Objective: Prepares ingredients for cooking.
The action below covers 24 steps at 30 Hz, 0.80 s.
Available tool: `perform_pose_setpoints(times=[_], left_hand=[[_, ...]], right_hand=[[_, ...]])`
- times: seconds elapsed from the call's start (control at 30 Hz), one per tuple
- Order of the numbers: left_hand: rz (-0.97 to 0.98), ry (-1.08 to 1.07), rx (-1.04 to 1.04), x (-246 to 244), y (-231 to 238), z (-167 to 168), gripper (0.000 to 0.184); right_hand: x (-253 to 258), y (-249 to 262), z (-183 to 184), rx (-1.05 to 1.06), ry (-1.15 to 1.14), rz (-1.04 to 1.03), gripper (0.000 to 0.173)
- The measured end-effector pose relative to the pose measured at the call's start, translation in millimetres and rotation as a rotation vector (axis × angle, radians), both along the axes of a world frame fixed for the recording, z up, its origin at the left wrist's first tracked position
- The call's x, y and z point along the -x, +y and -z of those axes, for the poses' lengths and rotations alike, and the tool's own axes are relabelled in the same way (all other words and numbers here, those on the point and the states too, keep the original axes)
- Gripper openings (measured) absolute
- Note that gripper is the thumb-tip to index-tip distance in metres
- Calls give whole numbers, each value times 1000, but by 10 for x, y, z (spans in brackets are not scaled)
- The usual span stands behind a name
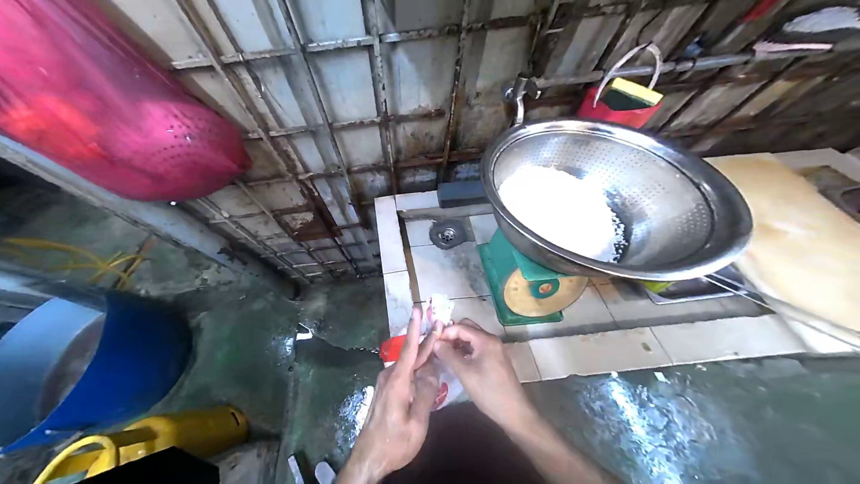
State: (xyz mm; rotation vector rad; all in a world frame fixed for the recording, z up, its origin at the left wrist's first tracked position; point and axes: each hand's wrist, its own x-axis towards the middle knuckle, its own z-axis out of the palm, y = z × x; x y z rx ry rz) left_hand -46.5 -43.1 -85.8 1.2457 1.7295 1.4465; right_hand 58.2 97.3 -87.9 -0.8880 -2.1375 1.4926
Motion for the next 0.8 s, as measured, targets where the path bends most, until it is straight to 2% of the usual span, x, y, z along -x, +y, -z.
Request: perform_pose_setpoints(times=[0.07, 0.17, 0.27, 0.4, 0.5, 0.6, 0.73, 0.8], left_hand=[[7, -47, -3, 30, -20, -5, 76], [-221, -38, -107, 15, 73, 56, 68], [-416, -65, -196, -68, 242, 102, 49], [-575, 206, -139, -54, 359, 162, 31], [-458, 266, -118, 84, 420, 202, 31], [-237, 184, -111, 179, 477, 251, 41], [-106, 93, -37, 219, 536, 246, 54], [-69, 71, -37, 223, 569, 262, 43]], right_hand=[[-12, 141, -48, 125, -23, -146, 18], [-49, 207, -20, 180, 84, -283, 18], [-78, 218, 27, 282, 189, -286, 16], [-83, 304, 22, 339, 228, -281, 17], [-83, 354, 41, 314, 250, -292, 18], [-111, 404, 8, 318, 235, -302, 18], [-181, 454, -125, 327, 170, -370, 18], [-187, 483, -153, 347, 155, -402, 22]])
